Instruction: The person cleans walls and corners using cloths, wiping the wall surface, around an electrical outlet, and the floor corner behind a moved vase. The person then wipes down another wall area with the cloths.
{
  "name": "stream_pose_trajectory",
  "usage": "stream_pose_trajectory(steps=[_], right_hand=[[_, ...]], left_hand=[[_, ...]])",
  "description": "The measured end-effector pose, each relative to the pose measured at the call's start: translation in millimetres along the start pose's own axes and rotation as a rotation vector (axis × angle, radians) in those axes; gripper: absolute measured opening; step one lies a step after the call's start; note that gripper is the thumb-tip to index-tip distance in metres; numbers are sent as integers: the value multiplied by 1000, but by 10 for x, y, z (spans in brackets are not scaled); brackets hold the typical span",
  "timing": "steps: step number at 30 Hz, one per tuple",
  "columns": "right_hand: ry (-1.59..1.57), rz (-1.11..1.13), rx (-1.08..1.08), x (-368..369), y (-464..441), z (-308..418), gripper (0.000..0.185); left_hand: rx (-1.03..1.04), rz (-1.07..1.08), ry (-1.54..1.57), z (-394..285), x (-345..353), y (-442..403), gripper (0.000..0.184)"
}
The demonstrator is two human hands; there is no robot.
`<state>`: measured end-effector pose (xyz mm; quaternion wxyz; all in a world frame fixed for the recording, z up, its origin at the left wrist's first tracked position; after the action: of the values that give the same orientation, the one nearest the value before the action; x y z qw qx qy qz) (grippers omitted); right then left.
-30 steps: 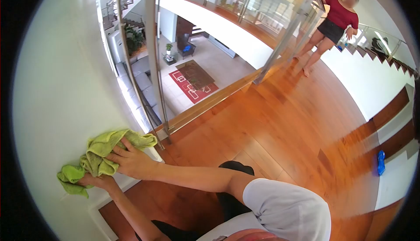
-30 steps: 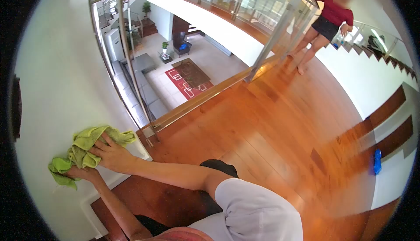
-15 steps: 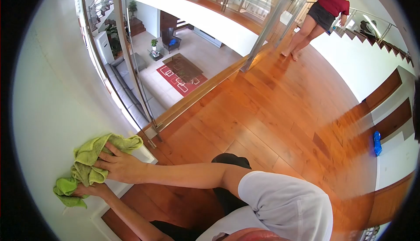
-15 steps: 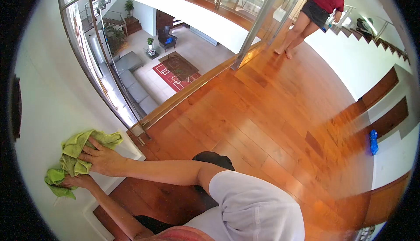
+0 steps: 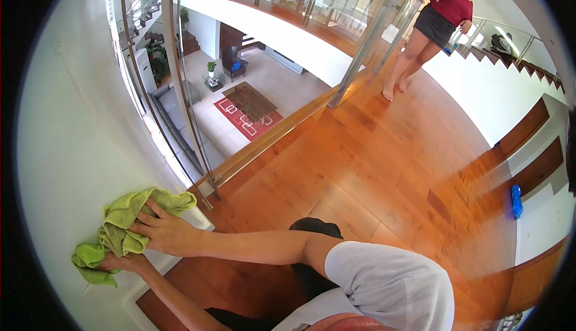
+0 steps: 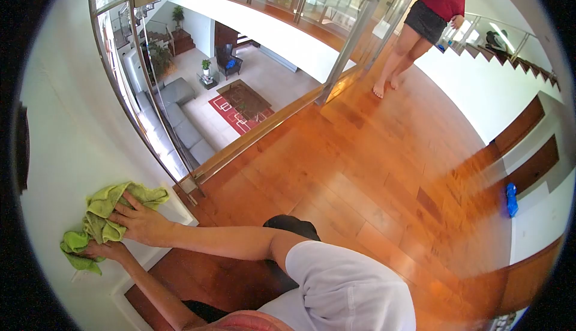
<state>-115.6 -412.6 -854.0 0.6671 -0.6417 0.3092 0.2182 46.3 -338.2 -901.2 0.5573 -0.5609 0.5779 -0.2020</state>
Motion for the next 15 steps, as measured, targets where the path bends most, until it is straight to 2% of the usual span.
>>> stream_pose_trajectory(steps=[3, 6, 9, 11, 15], right_hand=[[6, -10, -3, -17, -4, 3, 41], [7, 3, 6, -32, -3, 4, 41], [-16, 33, 22, 5, 0, 0, 40], [-16, 38, 26, 9, -7, 3, 41], [-13, 20, 26, -22, -18, 4, 39]], left_hand=[[-121, 65, 401, 399, 249, 185, 54], [-17, 43, -6, 321, 185, 172, 56], [-43, -35, 45, 57, 16, -9, 61], [-52, 13, 20, 50, 26, -13, 57], [-77, -28, 180, -36, -27, -54, 61]])
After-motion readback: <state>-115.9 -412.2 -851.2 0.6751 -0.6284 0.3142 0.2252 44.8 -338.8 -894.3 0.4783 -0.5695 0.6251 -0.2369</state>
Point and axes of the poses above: each hand's wrist, its own y-axis away from the middle knuckle, its own x-axis out of the palm, z = x × y, the point moved 8 cm from there along -y, towards the middle knuckle, and after that the axes turned 11 degrees about z, right-handed, at the moved point
